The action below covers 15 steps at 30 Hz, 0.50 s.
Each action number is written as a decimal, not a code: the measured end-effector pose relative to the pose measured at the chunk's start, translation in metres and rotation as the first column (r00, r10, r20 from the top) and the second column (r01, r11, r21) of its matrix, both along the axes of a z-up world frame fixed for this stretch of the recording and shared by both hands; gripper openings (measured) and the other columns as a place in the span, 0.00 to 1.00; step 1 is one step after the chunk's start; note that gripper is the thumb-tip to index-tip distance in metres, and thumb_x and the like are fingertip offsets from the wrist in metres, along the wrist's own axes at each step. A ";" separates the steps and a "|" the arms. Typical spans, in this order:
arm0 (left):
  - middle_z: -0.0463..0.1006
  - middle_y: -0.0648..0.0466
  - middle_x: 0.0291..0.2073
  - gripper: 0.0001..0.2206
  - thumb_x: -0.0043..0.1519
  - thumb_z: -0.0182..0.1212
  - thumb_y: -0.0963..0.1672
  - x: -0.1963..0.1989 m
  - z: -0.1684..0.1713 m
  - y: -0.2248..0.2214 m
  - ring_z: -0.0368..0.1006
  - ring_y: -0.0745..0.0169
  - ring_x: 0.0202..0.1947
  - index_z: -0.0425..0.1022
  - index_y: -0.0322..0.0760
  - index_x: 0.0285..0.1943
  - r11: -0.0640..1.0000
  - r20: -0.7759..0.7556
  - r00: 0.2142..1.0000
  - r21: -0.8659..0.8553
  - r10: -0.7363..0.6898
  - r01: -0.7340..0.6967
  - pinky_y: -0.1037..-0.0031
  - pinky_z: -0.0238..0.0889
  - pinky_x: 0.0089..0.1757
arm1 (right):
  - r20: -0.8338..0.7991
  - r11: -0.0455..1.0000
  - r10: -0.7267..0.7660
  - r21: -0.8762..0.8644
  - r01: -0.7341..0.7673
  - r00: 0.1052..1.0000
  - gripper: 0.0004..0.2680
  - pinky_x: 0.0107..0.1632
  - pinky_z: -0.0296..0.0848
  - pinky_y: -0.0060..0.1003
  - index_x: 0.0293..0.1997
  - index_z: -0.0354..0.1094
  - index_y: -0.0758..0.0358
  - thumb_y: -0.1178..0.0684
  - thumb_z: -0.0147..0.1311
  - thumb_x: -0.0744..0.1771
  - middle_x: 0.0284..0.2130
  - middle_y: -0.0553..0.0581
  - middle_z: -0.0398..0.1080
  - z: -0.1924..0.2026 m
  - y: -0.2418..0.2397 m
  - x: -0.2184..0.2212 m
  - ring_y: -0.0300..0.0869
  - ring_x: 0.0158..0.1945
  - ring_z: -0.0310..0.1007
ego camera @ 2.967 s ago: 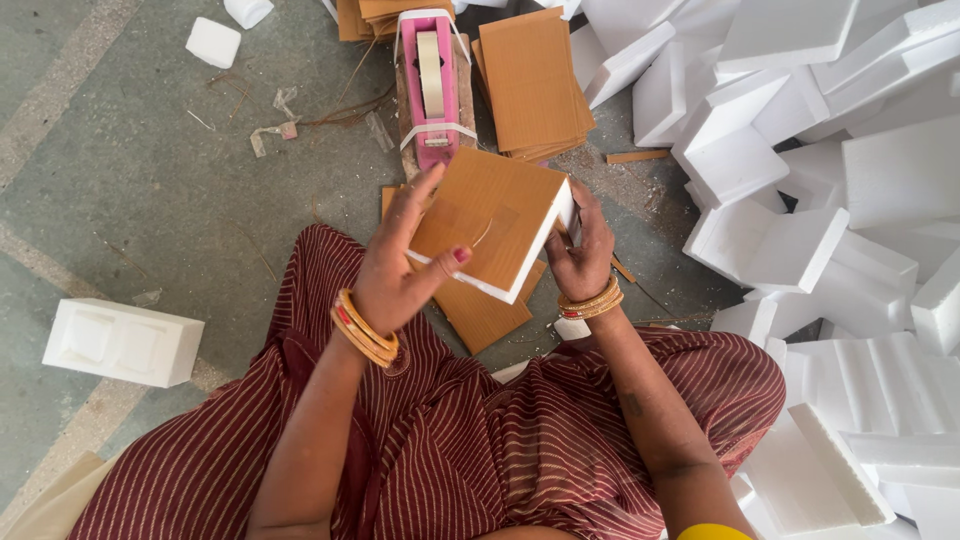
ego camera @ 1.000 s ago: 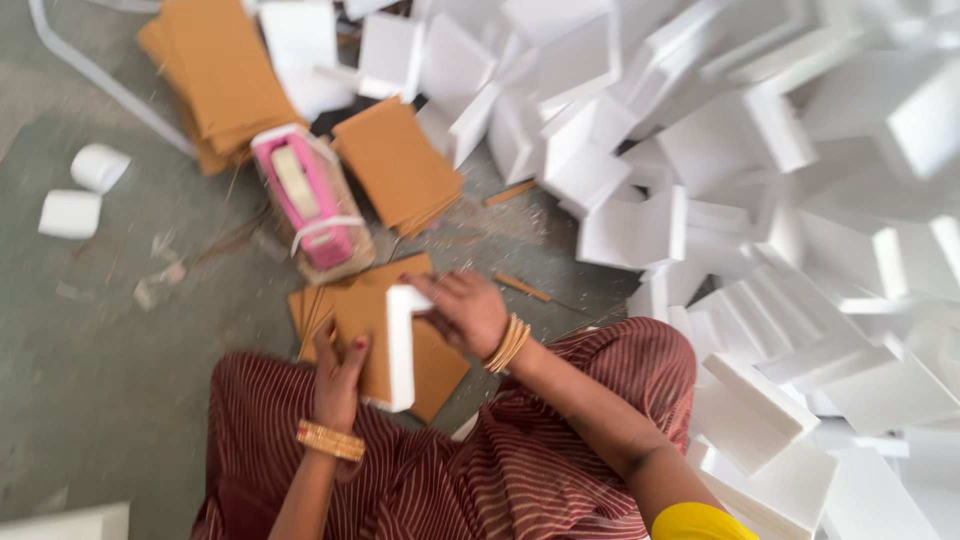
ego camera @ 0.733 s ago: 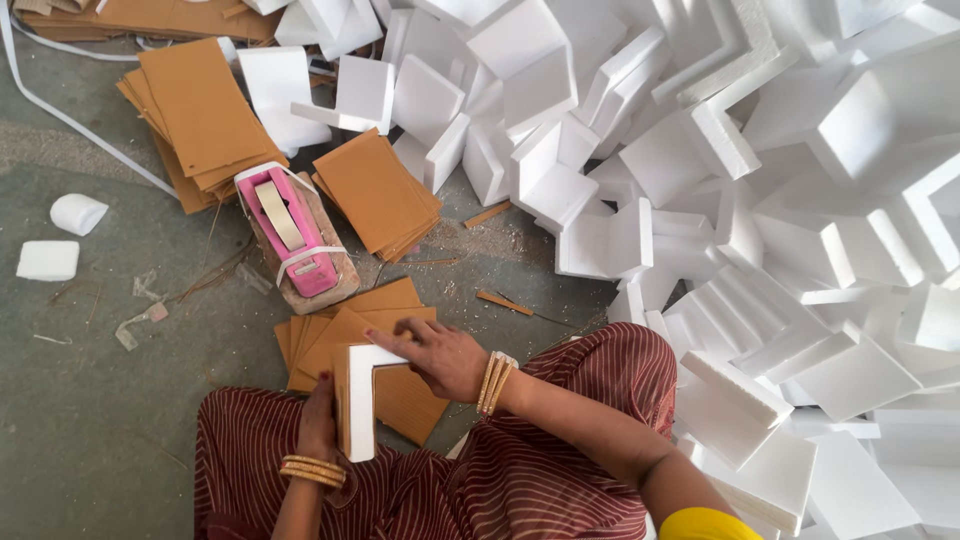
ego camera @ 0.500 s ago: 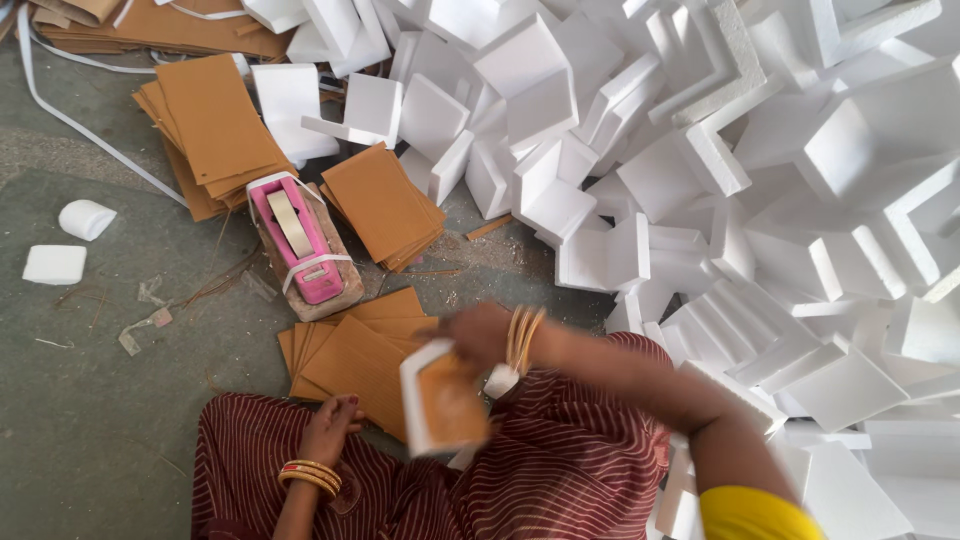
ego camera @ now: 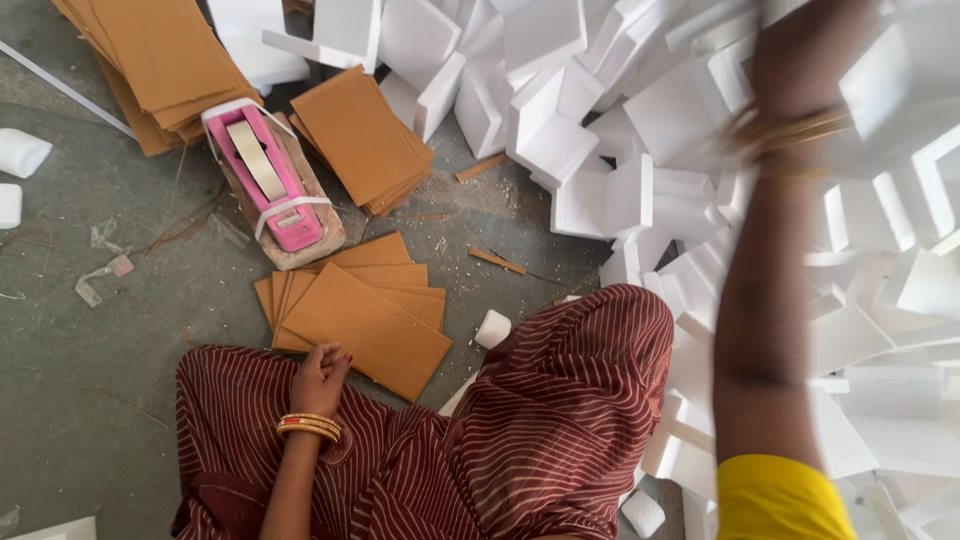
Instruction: The person folds cardboard pieces around styrofoam blocks, uses a tape dispenser to secure them, and gathers the packaged units on the floor.
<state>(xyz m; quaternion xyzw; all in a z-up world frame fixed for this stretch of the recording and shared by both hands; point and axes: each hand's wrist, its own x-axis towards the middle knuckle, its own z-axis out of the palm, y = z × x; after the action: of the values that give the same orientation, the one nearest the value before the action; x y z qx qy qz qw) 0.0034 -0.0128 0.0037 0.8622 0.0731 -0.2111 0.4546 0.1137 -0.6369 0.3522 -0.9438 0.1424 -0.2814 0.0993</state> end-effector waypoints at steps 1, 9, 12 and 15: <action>0.81 0.47 0.51 0.20 0.64 0.62 0.49 -0.002 0.003 0.000 0.79 0.55 0.49 0.73 0.36 0.62 1.000 0.010 1.000 0.027 -0.008 0.008 0.63 0.72 0.50 | -0.028 1.000 0.009 0.030 -0.008 1.000 0.27 0.55 0.69 0.55 0.69 0.56 0.55 0.45 0.67 0.64 0.60 0.68 0.63 -0.041 0.011 -0.002 0.64 0.57 0.68; 0.79 0.47 0.51 0.17 0.63 0.63 0.45 -0.006 0.008 0.003 0.78 0.55 0.48 0.75 0.35 0.60 0.997 0.182 0.983 0.068 0.030 -0.043 0.63 0.74 0.46 | -0.332 0.916 -0.396 -0.204 0.345 0.856 0.33 0.56 0.65 0.65 0.65 0.54 0.56 0.41 0.70 0.56 0.63 0.71 0.59 -0.227 0.057 -0.013 0.69 0.62 0.63; 0.78 0.47 0.51 0.16 0.64 0.63 0.45 -0.001 0.012 -0.004 0.77 0.56 0.47 0.75 0.35 0.58 0.993 0.244 0.968 0.083 0.066 -0.089 0.63 0.75 0.44 | -0.259 0.922 -0.201 0.275 0.272 0.945 0.29 0.61 0.70 0.52 0.76 0.49 0.52 0.44 0.61 0.66 0.64 0.64 0.68 -0.231 0.048 0.000 0.58 0.62 0.72; 0.76 0.47 0.49 0.15 0.64 0.63 0.45 0.012 0.018 -0.010 0.77 0.55 0.45 0.74 0.34 0.57 0.983 0.322 0.941 0.114 0.102 -0.145 0.63 0.75 0.42 | -0.525 0.844 -0.234 0.308 0.439 0.819 0.36 0.59 0.68 0.54 0.77 0.38 0.57 0.40 0.63 0.65 0.56 0.69 0.70 -0.239 0.053 0.019 0.62 0.59 0.70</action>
<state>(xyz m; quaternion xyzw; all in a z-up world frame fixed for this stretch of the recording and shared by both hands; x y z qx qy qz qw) 0.0156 -0.0227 0.0222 0.9075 0.0680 -0.0367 0.4128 0.1324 -0.5838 0.1130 -0.8981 0.3870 -0.0221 0.2077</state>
